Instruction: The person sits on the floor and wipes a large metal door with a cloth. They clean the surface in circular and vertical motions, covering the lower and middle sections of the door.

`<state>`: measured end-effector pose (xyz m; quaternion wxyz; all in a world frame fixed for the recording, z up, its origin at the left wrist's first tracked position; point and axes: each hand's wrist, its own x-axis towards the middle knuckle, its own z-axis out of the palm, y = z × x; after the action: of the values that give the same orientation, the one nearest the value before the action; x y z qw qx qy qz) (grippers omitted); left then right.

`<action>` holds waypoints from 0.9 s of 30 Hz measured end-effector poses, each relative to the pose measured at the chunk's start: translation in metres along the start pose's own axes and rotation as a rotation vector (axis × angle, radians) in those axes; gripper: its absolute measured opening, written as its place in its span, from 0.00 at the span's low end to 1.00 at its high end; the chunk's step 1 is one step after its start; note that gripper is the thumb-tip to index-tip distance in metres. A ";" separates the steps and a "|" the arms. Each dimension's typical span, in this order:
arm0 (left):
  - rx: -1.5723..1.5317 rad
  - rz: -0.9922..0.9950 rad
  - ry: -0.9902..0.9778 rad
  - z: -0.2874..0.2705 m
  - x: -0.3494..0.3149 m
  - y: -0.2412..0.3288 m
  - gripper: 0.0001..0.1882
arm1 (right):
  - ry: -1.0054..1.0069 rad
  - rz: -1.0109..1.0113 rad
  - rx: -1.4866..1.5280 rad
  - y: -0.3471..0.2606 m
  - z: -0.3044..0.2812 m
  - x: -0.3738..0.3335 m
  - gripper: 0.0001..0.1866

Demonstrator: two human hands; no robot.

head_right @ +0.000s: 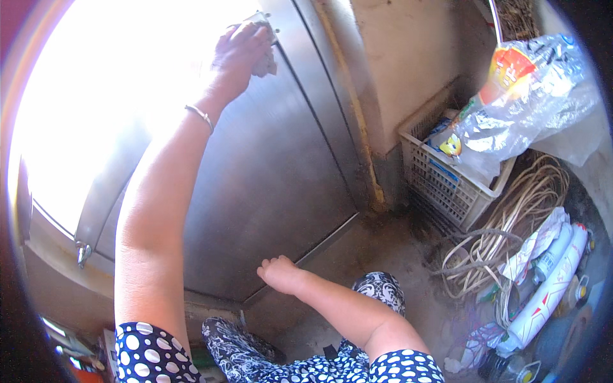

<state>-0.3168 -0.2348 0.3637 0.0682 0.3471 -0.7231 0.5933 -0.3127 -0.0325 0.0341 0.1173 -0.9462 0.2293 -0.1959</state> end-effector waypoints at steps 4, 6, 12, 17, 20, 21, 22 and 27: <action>-0.108 -0.041 0.056 -0.016 -0.053 -0.022 0.26 | -0.049 0.028 0.038 0.002 0.001 0.005 0.09; -0.118 -0.114 0.075 -0.020 -0.083 -0.034 0.28 | -0.125 0.050 0.035 0.004 -0.001 0.007 0.11; 0.036 -0.225 -0.009 -0.055 -0.180 -0.077 0.27 | -0.221 0.053 0.006 -0.001 0.000 0.006 0.12; 0.094 -0.384 -0.006 -0.076 -0.248 -0.110 0.24 | -0.257 0.049 0.012 -0.006 -0.001 0.004 0.11; 0.126 -0.459 0.011 -0.083 -0.281 -0.125 0.25 | -0.267 0.053 -0.010 -0.003 0.002 0.002 0.11; 0.138 -0.491 0.002 -0.086 -0.290 -0.129 0.25 | -0.272 0.052 -0.023 -0.001 0.004 0.001 0.11; 0.188 -0.498 0.004 -0.087 -0.304 -0.134 0.27 | -0.281 0.046 -0.024 -0.003 0.006 0.002 0.12; 0.372 -0.581 -0.073 -0.090 -0.359 -0.149 0.34 | -0.330 0.036 -0.032 -0.012 0.010 0.005 0.14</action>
<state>0.0105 -0.0108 0.3267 0.1440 0.5659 -0.4756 0.6579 -0.2994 -0.0233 0.0309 0.1417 -0.9631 0.2268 -0.0323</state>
